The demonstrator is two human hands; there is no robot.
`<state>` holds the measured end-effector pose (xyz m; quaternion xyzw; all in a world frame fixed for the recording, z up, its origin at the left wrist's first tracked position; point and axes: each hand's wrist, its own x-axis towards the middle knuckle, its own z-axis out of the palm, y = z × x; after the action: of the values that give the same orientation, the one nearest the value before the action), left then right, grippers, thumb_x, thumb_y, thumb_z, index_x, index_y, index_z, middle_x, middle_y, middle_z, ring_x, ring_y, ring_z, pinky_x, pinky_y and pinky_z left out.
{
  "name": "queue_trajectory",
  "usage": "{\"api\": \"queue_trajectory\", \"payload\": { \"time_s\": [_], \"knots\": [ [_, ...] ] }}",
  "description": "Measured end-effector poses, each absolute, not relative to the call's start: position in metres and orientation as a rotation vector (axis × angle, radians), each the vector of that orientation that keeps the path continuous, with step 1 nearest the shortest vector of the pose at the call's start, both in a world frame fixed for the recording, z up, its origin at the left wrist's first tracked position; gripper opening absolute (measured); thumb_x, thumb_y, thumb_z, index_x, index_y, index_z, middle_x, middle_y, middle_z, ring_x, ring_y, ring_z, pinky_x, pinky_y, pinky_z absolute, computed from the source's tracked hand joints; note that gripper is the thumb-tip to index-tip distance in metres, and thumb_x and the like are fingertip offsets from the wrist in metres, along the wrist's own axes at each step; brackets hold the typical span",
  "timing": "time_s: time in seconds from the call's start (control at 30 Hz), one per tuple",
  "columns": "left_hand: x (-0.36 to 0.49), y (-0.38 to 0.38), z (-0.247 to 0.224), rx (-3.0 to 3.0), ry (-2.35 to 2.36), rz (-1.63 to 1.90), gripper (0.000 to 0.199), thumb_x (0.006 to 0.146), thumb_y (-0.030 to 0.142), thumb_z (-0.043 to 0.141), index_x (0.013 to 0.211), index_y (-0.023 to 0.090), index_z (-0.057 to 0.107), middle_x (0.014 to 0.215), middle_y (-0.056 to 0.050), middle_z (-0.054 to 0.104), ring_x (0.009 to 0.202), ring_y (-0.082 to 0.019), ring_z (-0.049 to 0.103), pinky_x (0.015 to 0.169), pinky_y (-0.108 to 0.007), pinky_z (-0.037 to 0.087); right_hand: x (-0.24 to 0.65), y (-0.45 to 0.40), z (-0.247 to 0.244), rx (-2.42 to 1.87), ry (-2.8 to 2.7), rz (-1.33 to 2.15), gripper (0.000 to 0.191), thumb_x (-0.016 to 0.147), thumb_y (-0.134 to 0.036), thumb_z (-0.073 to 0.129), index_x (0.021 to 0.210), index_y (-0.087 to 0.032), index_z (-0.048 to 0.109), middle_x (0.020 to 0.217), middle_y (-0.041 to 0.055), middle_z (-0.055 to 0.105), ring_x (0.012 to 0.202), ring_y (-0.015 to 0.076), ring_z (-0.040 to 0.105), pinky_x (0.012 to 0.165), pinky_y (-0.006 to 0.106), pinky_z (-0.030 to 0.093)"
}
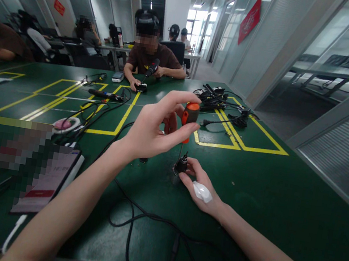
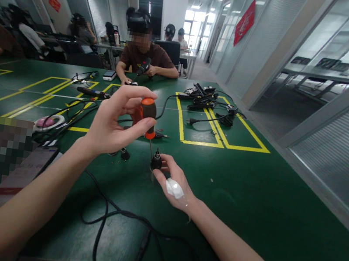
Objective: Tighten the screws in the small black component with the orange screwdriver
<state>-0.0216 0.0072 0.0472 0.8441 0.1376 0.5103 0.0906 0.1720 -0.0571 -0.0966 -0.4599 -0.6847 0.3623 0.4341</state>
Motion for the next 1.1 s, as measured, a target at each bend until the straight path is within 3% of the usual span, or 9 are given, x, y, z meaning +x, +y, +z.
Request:
{"api": "queue_trajectory", "payload": {
  "time_s": [0.23,0.47,0.63,0.8,1.1],
  "knots": [
    [-0.0184,0.0071,0.0413,2.35,0.454,1.547,0.034,0.093,0.032,0.073,0.119,0.02,0.055,0.093,-0.002,0.074,0.066,-0.007,0.069,0.05,-0.015,0.049,0.1729,-0.0567,-0.0985,-1.16,-1.694,0.932,0.032,0.095,-0.032,0.06,0.126,-0.024,0.056,0.116,0.0096,0.074,0.106,0.0272,0.073,0.097,0.047,0.06],
    [-0.0188,0.0119,0.041,2.448,0.428,1.663,0.043,0.087,0.034,0.081,0.122,0.023,0.058,0.099,0.0,0.069,0.063,-0.004,0.06,0.048,-0.014,0.047,0.1726,-0.0572,-0.0974,-1.144,-1.704,0.924,0.033,0.096,-0.037,0.059,0.126,-0.023,0.056,0.118,0.0115,0.073,0.109,0.0283,0.073,0.099,0.049,0.059],
    [-0.0209,0.0074,0.0459,2.549,0.428,1.626,0.024,0.096,0.032,0.069,0.117,0.02,0.067,0.093,-0.001,0.072,0.061,-0.005,0.058,0.053,-0.018,0.049,0.1727,-0.057,-0.0977,-1.148,-1.705,0.925,0.032,0.096,-0.034,0.06,0.126,-0.024,0.056,0.117,0.0095,0.074,0.107,0.0266,0.073,0.098,0.047,0.06],
    [-0.0238,0.0052,0.0475,2.527,0.368,1.443,0.041,0.103,0.027,0.049,0.144,0.029,0.056,0.102,-0.002,0.075,0.057,-0.008,0.06,0.054,-0.023,0.054,0.173,-0.0569,-0.0971,-1.141,-1.696,0.925,0.031,0.096,-0.034,0.06,0.125,-0.025,0.057,0.116,0.0092,0.074,0.106,0.027,0.073,0.098,0.048,0.06],
    [-0.0164,0.0058,0.0427,2.532,0.413,1.527,0.038,0.097,0.028,0.065,0.134,0.028,0.063,0.127,-0.003,0.072,0.063,-0.007,0.063,0.053,-0.021,0.054,0.172,-0.0568,-0.0974,-1.133,-1.687,0.92,0.03,0.095,-0.036,0.06,0.123,-0.025,0.058,0.114,0.009,0.074,0.106,0.0272,0.073,0.097,0.048,0.061]
  ]
}}
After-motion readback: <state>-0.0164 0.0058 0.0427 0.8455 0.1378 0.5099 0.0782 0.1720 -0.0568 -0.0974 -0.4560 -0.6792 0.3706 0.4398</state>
